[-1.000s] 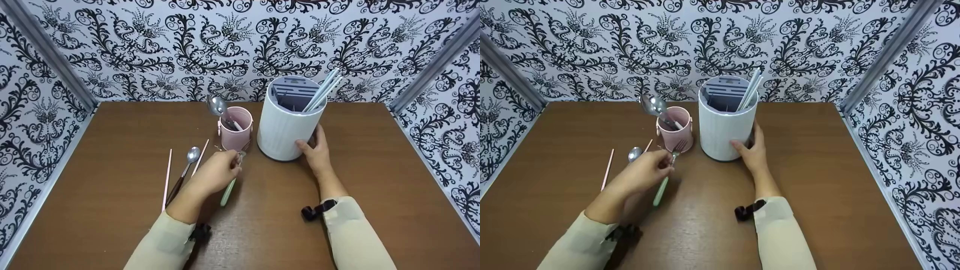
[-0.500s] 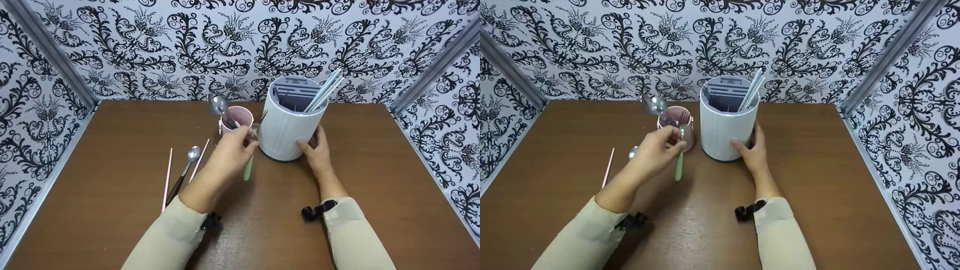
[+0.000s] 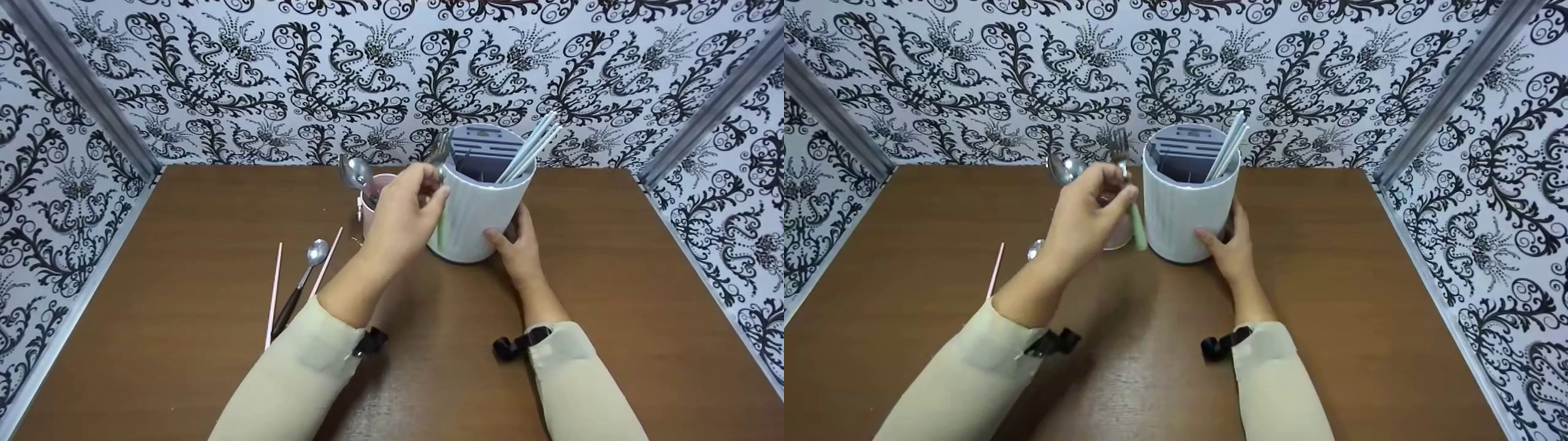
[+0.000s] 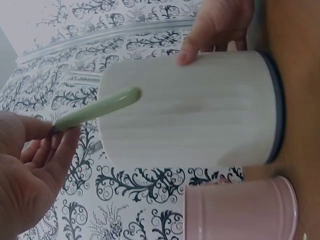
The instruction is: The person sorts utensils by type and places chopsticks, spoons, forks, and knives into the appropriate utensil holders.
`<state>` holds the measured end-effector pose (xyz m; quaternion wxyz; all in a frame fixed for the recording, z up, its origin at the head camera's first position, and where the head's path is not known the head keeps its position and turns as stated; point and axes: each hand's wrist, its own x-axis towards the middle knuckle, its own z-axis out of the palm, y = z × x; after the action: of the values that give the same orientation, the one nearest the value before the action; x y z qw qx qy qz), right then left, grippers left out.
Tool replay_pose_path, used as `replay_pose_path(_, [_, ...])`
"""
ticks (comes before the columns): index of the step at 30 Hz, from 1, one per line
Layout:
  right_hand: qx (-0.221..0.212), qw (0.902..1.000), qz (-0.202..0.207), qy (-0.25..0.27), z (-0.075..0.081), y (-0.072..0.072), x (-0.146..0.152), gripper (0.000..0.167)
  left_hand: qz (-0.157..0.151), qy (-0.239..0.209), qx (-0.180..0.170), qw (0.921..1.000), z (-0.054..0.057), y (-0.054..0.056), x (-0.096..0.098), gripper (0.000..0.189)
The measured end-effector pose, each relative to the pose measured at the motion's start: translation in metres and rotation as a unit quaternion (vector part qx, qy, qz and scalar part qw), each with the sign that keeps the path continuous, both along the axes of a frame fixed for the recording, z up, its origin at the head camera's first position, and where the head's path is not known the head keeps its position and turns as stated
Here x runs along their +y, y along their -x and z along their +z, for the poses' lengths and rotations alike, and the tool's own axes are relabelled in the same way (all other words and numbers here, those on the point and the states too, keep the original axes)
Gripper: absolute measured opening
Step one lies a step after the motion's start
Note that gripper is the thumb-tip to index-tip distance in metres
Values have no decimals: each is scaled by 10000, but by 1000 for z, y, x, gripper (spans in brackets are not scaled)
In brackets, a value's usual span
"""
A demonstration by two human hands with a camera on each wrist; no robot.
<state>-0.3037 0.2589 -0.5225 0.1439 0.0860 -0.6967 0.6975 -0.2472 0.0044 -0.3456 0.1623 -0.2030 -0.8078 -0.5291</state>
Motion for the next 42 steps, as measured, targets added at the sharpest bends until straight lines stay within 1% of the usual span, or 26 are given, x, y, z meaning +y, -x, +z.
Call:
replay_pose_path(4, [30,10000,-27,-81,1,-1,0,113,17,-559,108,9984,8,2,10,13])
replay_pose_path(6, [50,10000,-10,-20,1,-1,-1,113,-13,-774,141,9969,13,3,14,12])
replay_pose_path(8, [47,10000,-14,-12,2,-1,-2,113,8,-891,281,9956,17,4,17,11])
replay_pose_path(11, [39,10000,-13,-15,3,-2,-2,115,121,-1026,532,9932,21,7,21,10])
replay_pose_path(14, [-5,10000,-41,-77,2,-2,-1,112,220,-1162,748,9902,21,9,24,12])
replay_pose_path(16, [-11,9999,-50,-105,1,-2,-1,111,214,-1313,907,9870,19,11,26,13])
replay_pose_path(21, [19,9999,-60,-153,0,0,-1,109,182,-1724,1333,9758,13,15,29,14])
replay_pose_path(24, [25,9998,-63,-182,0,0,0,109,222,-1831,1489,9715,11,17,32,14])
replay_pose_path(27, [17,9997,-63,-236,0,0,0,110,209,-1809,1559,9708,9,19,35,13])
replay_pose_path(31, [-12,9995,-35,-299,0,0,0,102,135,-1549,1551,9756,6,21,40,15])
replay_pose_path(36, [-22,9997,-6,-257,-1,1,1,96,120,-820,1531,9847,1,24,46,16])
replay_pose_path(39, [-70,9995,-50,-297,-1,1,1,96,177,-432,1546,9869,-1,25,48,16])
replay_pose_path(42, [-89,9994,-62,-323,0,0,2,98,259,-162,1508,9881,-1,27,52,15])
